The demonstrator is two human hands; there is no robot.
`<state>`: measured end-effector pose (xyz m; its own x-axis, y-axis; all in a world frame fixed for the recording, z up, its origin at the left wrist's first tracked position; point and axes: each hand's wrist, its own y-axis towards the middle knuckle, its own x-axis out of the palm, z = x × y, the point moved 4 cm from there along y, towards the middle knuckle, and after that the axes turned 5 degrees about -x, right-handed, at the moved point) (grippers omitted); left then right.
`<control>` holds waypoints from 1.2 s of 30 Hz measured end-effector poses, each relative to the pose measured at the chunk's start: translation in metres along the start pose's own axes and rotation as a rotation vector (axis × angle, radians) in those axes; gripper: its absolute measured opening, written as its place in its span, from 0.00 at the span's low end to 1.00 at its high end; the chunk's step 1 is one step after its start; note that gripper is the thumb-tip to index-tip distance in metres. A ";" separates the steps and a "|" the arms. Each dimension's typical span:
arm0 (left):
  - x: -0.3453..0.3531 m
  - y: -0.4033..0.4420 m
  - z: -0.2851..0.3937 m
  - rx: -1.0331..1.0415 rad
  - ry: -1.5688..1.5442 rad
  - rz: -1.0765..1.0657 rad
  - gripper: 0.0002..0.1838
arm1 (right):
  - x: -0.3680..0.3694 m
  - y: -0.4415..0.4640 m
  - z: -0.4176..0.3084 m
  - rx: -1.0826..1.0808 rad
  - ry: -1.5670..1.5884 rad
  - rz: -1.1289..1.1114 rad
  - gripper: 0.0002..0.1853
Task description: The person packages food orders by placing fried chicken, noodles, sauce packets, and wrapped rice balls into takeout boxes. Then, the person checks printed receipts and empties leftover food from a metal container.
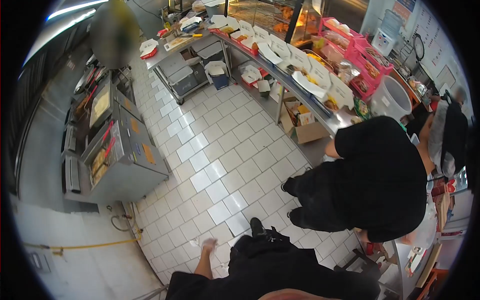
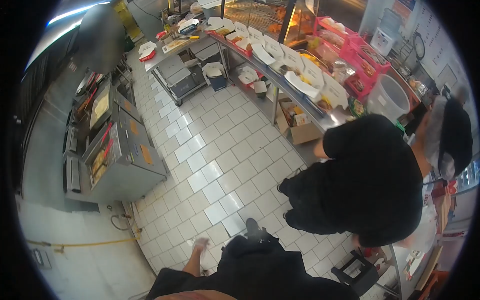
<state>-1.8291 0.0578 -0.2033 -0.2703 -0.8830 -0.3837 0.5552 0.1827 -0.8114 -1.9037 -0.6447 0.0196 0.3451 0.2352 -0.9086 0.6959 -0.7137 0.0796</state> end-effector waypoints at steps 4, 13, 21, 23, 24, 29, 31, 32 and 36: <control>-0.072 -0.009 -0.046 -0.538 -0.292 -0.086 0.16 | 0.134 0.039 -0.162 -0.126 0.041 -0.495 0.15; -0.260 0.217 0.145 -0.295 0.015 -0.053 0.20 | 0.349 0.134 -0.439 -0.112 -0.238 -0.872 0.16; -0.392 0.589 0.624 0.387 0.120 -0.029 0.22 | 0.436 0.282 -0.687 -0.240 0.051 -0.805 0.11; -0.428 0.606 0.783 0.847 0.430 0.219 0.22 | 0.483 0.320 -0.725 -0.149 0.006 -0.645 0.12; -0.441 0.616 0.848 0.921 0.415 0.196 0.22 | 0.500 0.339 -0.743 -0.104 -0.026 -0.572 0.12; -0.490 0.643 1.043 0.783 -0.062 0.115 0.19 | 0.585 0.440 -0.820 -0.045 -0.203 -0.748 0.15; -0.515 0.656 1.065 0.712 -0.006 0.119 0.18 | 0.602 0.457 -0.855 0.033 -0.159 -0.715 0.17; -0.521 0.658 1.078 0.695 -0.036 0.084 0.17 | 0.614 0.479 -0.875 0.011 -0.143 -0.759 0.18; -0.535 0.683 1.112 0.581 -0.103 0.022 0.15 | 0.639 0.545 -0.949 0.061 -0.034 -0.676 0.21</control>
<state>-0.4302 0.1746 -0.0620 -0.1924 -0.9244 -0.3293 0.9073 -0.0398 -0.4185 -0.7061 -0.2574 -0.1289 -0.1744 0.6225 -0.7629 0.7144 -0.4532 -0.5331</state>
